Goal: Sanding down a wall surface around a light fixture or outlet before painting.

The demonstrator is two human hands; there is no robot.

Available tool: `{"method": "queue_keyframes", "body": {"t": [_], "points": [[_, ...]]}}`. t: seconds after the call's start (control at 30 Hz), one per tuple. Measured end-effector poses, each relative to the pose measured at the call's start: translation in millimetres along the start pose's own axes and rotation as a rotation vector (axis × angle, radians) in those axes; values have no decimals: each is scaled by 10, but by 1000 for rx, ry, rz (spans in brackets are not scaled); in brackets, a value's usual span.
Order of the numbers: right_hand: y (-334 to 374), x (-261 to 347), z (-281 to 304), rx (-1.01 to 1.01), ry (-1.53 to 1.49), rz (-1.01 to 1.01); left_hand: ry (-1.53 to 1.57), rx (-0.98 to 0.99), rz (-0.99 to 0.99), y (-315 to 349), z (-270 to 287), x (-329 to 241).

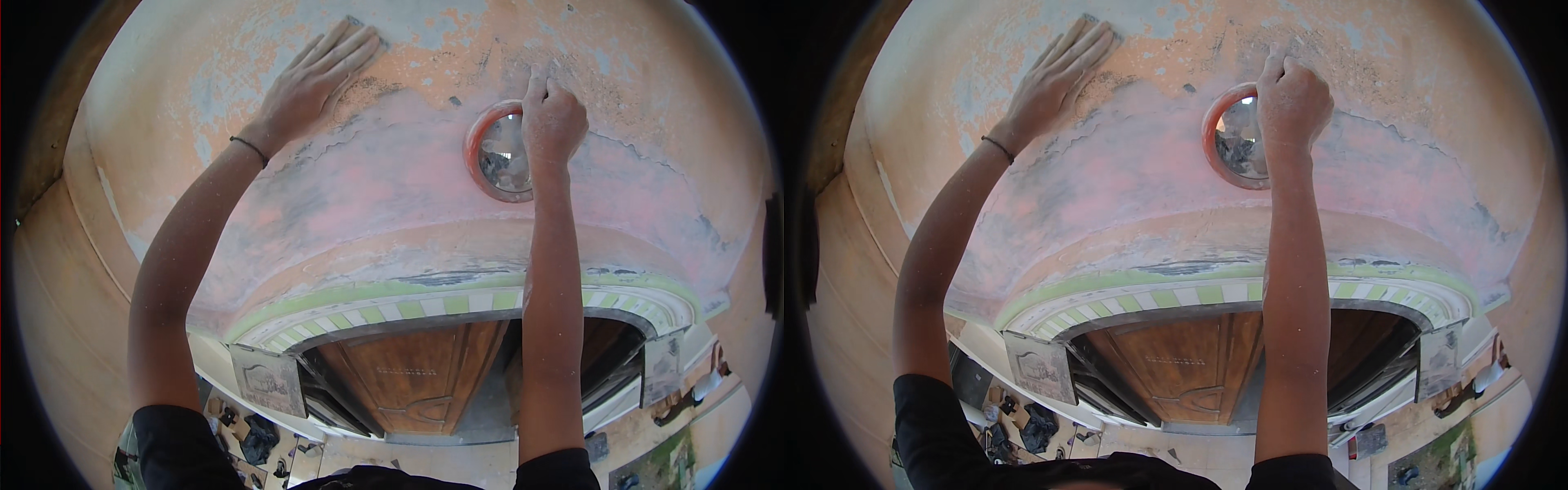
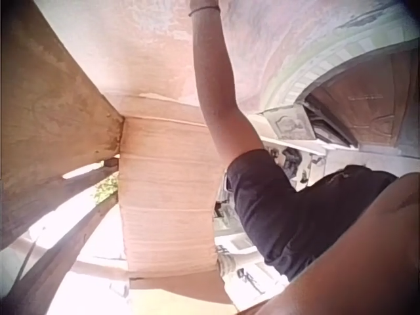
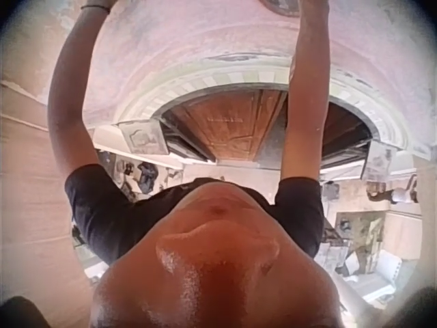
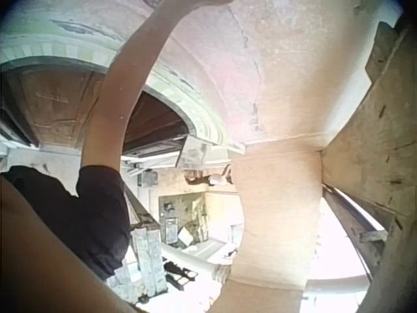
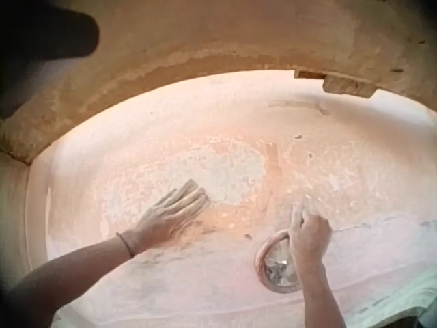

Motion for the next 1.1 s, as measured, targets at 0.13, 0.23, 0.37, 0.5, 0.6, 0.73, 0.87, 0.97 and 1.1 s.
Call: {"method": "queue_keyframes", "body": {"t": [0.13,0.23,0.37,0.5,0.6,0.73,0.87,0.97,1.1], "points": [[-25,-2,-11,-67,-17,66,231,-146,428,-881,244,243],[-27,-70,-57,-59,15,84,276,377,430,-1129,-193,-355],[23,-190,-22,-69,17,78,154,195,-310,-145,-304,-1300],[7,-75,1,-77,-1,73,-35,55,30,393,-78,70],[-17,-2,-11,-50,2,74,95,-273,479,553,286,964],[-52,-98,-82,5,30,74,122,-184,337,320,-130,-135],[-71,-192,-37,-29,51,88,83,328,-147,987,-425,-1278],[-50,-150,-54,-2,0,55,123,169,110,1422,-284,-378],[-75,-18,-85,20,42,46,160,-375,686,1374,154,1169]]}}
Point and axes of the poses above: each hand's wrist, its own y-axis away from the middle knuckle, its own z-axis out of the back of the hand, x = y × z, the point moved 8 cm from there along -y, towards the middle knuckle, and after that the axes turned 11 degrees about x, right-handed, at the moved point
